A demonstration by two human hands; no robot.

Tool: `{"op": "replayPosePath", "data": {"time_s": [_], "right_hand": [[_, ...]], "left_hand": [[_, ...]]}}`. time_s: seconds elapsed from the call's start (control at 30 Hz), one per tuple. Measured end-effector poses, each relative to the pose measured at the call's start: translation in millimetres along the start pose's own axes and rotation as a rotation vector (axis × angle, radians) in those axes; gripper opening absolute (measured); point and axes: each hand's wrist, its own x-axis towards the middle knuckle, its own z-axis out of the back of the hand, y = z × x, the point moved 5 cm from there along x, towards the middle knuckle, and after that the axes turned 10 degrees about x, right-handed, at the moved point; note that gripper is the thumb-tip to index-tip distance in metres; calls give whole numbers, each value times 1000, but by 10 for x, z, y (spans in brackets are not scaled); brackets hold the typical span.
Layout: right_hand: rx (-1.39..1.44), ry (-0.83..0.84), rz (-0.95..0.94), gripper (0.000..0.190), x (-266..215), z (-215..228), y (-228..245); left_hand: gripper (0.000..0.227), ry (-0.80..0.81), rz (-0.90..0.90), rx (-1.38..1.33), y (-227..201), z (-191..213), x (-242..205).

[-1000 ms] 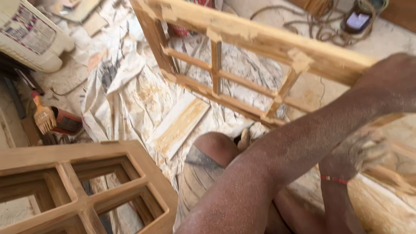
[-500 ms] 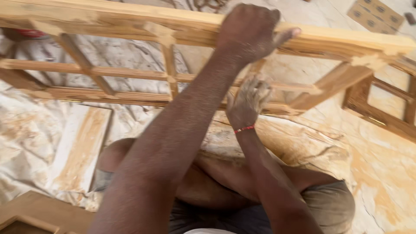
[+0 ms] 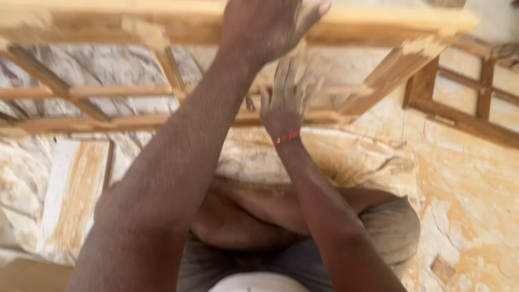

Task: The person sits on the floor and sands a wooden window frame using a sanding block. They systematically smooth the edges and surfaces of the frame, focusing on the joints and corners.

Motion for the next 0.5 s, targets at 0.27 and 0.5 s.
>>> {"op": "replayPosePath", "data": {"time_s": [0.27, 0.5], "right_hand": [[-11, -57, 7, 73, 198, 184, 59], [0, -52, 158, 76, 349, 230, 167]], "left_hand": [[64, 35, 21, -14, 42, -162, -74], [74, 429, 137, 150, 95, -212, 1]]}}
